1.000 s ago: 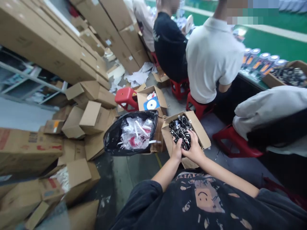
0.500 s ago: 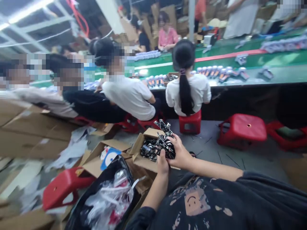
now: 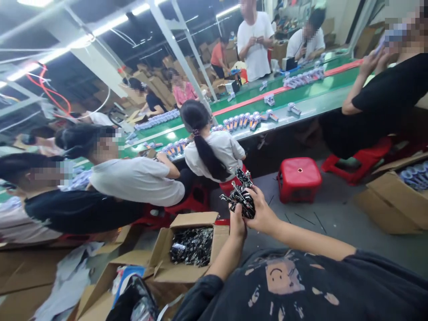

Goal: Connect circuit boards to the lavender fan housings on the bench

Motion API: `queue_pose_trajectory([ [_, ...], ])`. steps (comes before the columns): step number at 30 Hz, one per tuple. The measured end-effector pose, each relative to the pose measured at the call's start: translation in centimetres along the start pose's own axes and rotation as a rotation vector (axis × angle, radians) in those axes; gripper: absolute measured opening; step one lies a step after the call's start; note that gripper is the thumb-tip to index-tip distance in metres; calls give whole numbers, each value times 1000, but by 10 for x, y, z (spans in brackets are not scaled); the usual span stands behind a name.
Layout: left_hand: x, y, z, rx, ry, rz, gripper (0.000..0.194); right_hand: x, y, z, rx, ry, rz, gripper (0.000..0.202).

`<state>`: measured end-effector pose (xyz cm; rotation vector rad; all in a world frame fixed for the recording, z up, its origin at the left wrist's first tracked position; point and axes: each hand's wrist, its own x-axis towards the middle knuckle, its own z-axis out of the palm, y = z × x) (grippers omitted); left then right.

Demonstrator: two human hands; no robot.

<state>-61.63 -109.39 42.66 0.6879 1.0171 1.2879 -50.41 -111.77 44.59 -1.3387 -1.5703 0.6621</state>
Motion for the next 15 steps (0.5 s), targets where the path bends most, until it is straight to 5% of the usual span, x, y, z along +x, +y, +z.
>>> queue_pose_trajectory([
  [8,38,-72,169,-84,-130,-79,74,36,84,-150,-130,100,42,93],
  [15,100,-94,259,-98,-245,-109,77,91,145,-212,-219,174,121,89],
])
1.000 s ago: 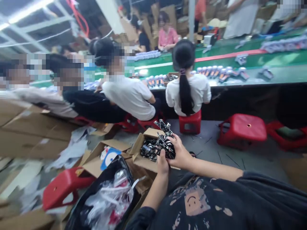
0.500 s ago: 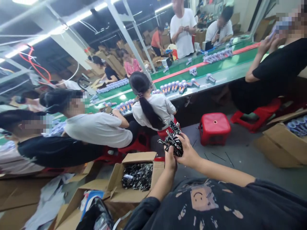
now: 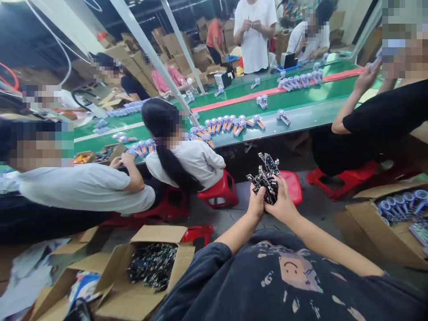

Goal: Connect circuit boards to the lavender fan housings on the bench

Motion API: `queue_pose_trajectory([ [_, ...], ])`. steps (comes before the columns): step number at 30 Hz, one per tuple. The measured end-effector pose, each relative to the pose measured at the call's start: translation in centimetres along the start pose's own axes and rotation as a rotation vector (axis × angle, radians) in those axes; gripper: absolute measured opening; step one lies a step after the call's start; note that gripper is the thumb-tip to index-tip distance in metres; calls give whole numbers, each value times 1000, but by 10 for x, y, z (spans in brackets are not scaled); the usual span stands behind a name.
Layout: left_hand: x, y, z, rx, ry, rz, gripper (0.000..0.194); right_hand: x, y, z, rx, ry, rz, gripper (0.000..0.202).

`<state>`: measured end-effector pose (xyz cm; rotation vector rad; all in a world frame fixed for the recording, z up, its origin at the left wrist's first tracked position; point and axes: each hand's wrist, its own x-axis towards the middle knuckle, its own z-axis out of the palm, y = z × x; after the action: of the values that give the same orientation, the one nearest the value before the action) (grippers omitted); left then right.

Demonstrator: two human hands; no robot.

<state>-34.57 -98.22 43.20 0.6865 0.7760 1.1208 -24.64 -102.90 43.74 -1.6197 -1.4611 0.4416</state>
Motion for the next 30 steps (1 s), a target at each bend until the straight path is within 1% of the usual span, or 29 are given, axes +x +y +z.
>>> queue_pose_trajectory([
  [2,33,-5,12,13,-41,-17,77,27,18,-2,-25,37,18,88],
  [4,71,-11,23,23,-87,-33,77,57,35,-2,-55,75,33,87],
  [7,135,-19,41,22,-158,-58,79,107,62,-4,-104,140,49,86],
  [10,201,-26,63,17,-209,-78,82,161,90,-8,-146,194,102,89],
  [12,243,-33,79,18,-220,-83,82,198,111,-13,-160,200,126,91],
  [14,283,-43,95,20,-216,-79,84,234,135,-19,-159,197,116,91],
  [17,334,-63,118,20,-161,-51,87,283,176,-29,-129,166,69,89],
  [20,371,-83,135,23,-43,-1,84,325,219,-39,-73,72,11,89],
  [24,405,-102,149,34,112,42,74,369,265,-41,20,-78,-39,93],
  [27,430,-112,153,46,176,28,70,395,291,-34,70,-138,-38,91],
  [30,462,-122,152,59,189,1,69,417,315,-20,92,-141,-7,92],
])
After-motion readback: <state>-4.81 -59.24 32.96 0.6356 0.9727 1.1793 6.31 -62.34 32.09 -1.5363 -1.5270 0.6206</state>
